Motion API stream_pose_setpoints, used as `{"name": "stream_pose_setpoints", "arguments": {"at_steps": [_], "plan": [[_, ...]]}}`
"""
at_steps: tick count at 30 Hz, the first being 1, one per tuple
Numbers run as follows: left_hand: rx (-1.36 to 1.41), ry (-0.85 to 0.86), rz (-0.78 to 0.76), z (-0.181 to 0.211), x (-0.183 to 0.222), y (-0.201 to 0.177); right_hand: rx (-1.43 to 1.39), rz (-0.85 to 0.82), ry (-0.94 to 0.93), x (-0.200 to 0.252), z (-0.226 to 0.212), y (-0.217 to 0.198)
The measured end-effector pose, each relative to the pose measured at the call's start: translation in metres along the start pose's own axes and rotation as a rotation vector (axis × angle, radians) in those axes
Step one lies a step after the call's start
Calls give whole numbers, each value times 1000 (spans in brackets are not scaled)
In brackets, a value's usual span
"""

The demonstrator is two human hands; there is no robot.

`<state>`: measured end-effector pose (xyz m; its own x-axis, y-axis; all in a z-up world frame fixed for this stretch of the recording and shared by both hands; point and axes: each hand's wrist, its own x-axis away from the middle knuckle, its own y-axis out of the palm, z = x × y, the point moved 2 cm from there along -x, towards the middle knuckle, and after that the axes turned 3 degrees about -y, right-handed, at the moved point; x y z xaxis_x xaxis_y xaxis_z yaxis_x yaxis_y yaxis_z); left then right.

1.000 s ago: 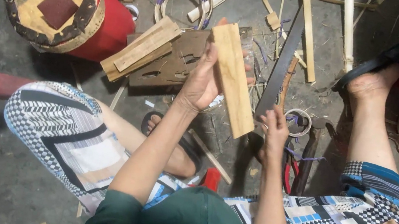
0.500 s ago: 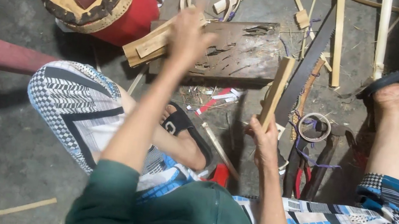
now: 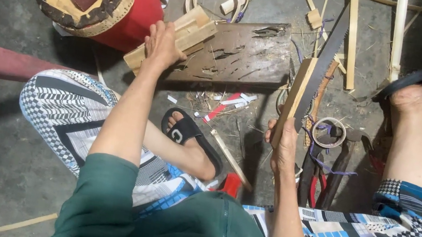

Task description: Using a hand saw to cut a small wooden block into two pieces on a floor-level workspace.

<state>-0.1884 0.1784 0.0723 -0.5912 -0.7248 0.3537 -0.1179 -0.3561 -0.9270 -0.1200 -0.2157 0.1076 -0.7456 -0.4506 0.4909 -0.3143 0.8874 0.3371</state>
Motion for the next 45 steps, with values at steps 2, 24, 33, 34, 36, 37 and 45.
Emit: {"name": "stream_pose_setpoints", "arguments": {"at_steps": [2,24,33,34,36,37,45], "plan": [[4,-14,-42,2,1,-6,48,37,7,-3,2,-4],[81,-27,287,22,-53,18,-53,129,60,-12,14,-22],[817,177,183,44,-8,-42,88,100,-56,-12,18,-8],[817,178,185,60,8,-61,88,99,-57,-12,13,-2],[1393,318,209,93,39,-100,73,37,-112,-13,0,12],[1394,324,209,102,48,-106,72,38,-117,-20,8,10],[1517,414,402,124,24,5,313,80,-338,-25,8,20]]}}
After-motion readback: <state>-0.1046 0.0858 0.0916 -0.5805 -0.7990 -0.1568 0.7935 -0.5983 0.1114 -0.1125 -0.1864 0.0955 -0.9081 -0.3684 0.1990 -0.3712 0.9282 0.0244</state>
